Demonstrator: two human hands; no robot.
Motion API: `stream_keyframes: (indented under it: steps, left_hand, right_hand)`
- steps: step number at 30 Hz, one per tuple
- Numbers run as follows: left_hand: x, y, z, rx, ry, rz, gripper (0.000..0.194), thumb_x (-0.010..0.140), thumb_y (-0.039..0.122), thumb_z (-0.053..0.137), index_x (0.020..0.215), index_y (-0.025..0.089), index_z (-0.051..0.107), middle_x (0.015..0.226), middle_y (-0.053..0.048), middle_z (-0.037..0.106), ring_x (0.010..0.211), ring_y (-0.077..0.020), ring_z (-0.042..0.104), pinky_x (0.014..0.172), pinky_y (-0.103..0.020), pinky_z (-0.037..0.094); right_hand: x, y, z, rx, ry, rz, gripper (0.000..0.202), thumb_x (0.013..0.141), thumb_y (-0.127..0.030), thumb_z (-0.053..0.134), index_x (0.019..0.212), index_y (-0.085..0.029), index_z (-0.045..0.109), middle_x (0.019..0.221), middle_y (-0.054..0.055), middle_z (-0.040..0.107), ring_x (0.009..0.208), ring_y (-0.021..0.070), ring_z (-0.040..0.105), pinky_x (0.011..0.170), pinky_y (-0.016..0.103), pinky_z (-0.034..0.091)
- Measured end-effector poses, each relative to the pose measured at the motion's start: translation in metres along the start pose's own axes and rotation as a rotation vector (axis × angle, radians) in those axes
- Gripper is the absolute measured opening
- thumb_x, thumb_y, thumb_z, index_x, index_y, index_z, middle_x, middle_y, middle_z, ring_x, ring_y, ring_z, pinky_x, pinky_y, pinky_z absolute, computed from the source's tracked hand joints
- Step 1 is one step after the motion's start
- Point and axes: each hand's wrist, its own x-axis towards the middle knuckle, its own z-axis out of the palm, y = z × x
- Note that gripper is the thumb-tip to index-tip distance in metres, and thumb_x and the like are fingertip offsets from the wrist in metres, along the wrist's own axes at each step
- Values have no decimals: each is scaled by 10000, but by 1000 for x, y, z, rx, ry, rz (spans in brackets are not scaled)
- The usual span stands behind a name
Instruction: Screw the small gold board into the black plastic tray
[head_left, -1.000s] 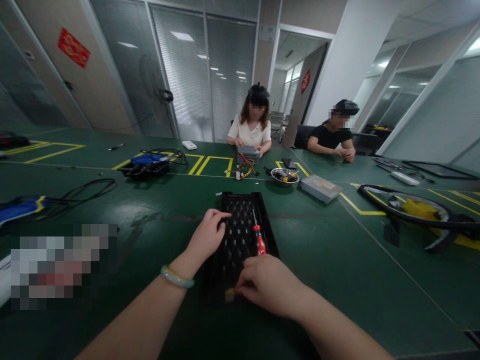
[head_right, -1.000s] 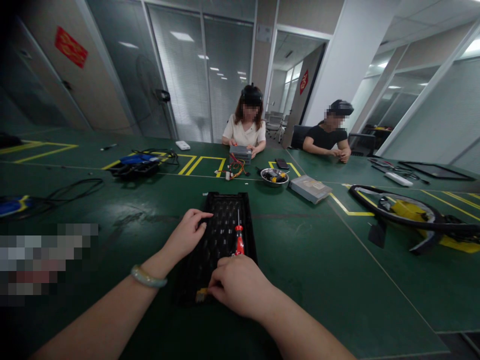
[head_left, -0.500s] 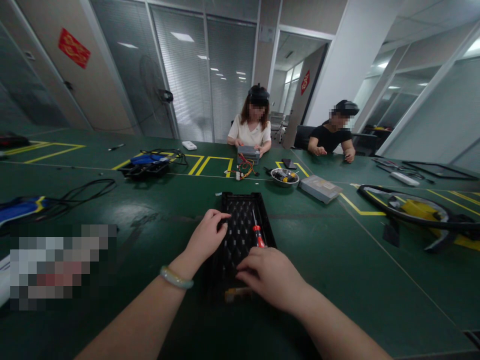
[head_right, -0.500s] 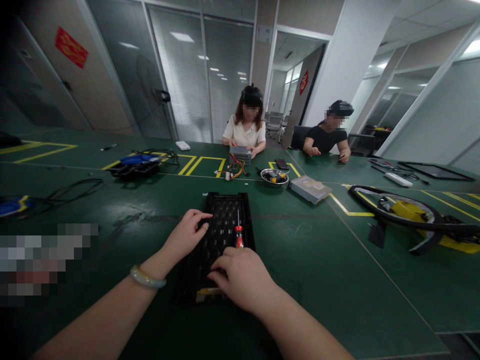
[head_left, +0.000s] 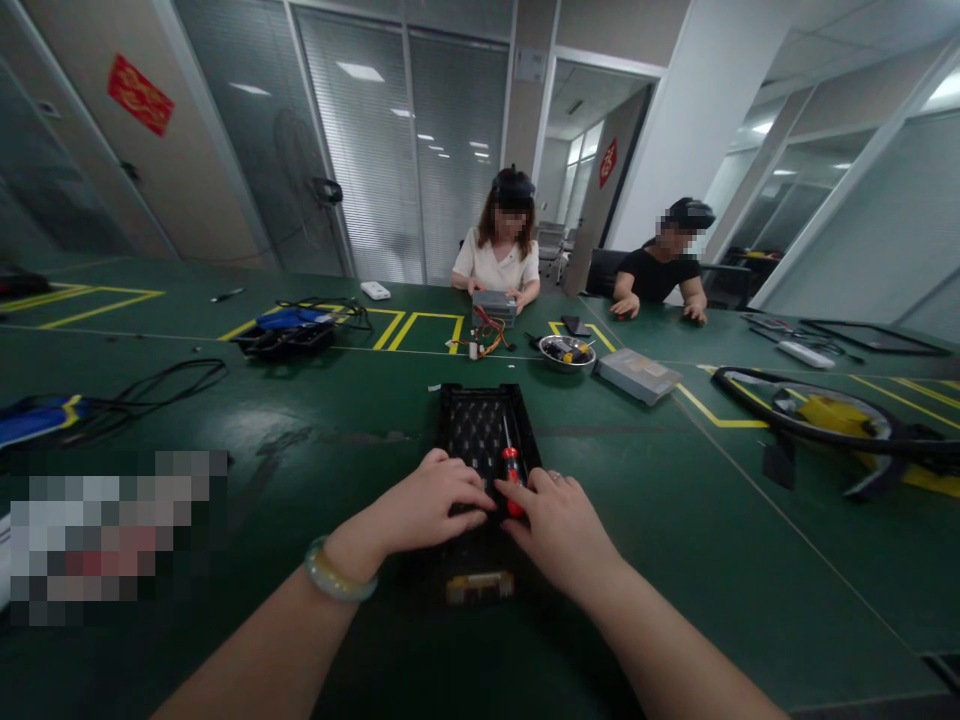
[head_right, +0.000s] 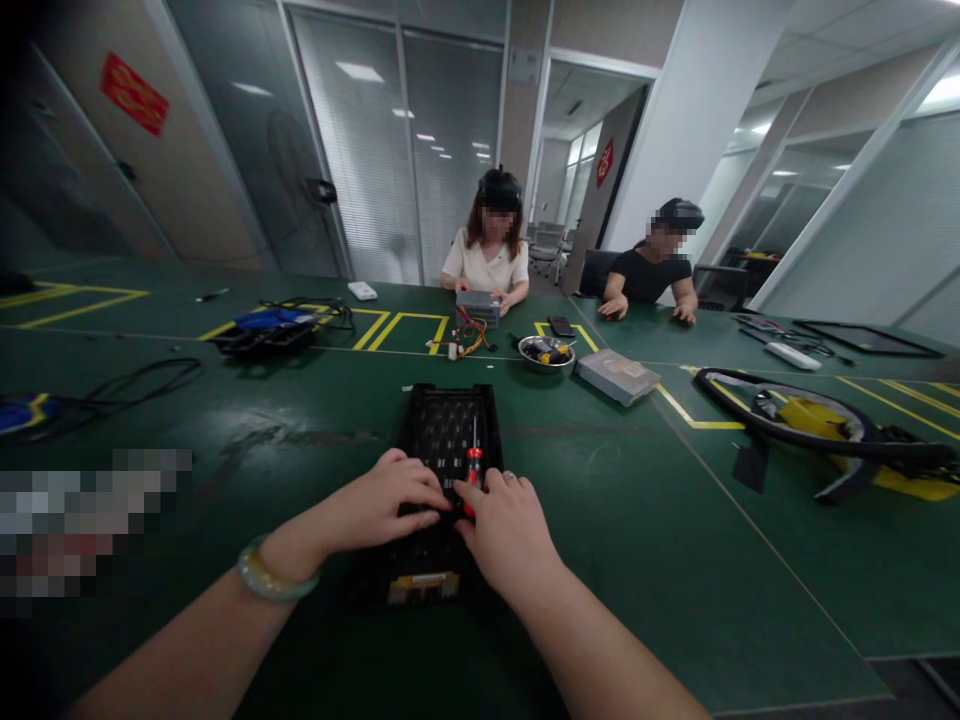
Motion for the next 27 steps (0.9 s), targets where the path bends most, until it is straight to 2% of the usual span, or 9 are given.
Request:
stream_keyframes:
  steps: [4, 16, 27]
  left_hand:
    - [0, 1, 0, 0, -58, 21, 169, 908, 316, 621, 1004, 367, 750, 1028, 13, 699, 994, -179, 616, 923, -373, 294]
    - [2, 0, 5, -5, -74, -37, 135, 895, 257, 642, 964, 320, 740, 929, 28, 705, 926, -169, 625, 876, -348, 293]
    - [1, 0, 6, -38, -85, -48, 113, 889, 236, 664, 956, 293, 734, 939, 51, 705, 922, -142, 620, 880, -326, 263]
  right_hand:
    - [3, 0, 3, -2, -11, -22, 417, 925, -329, 588, 1342, -346, 571, 1105, 81, 607, 1013, 265, 575, 890, 411, 438]
    - [5, 2, 5, 36, 1, -17, 435, 887, -249, 617, 1310, -342, 580, 1118, 70, 591, 1021, 257, 574, 893, 390, 426]
    - [6, 5, 9, 15, 27, -32, 393, 906, -221, 579, 1274, -357, 611, 1046, 54, 624, 961, 235, 588, 851, 364, 425]
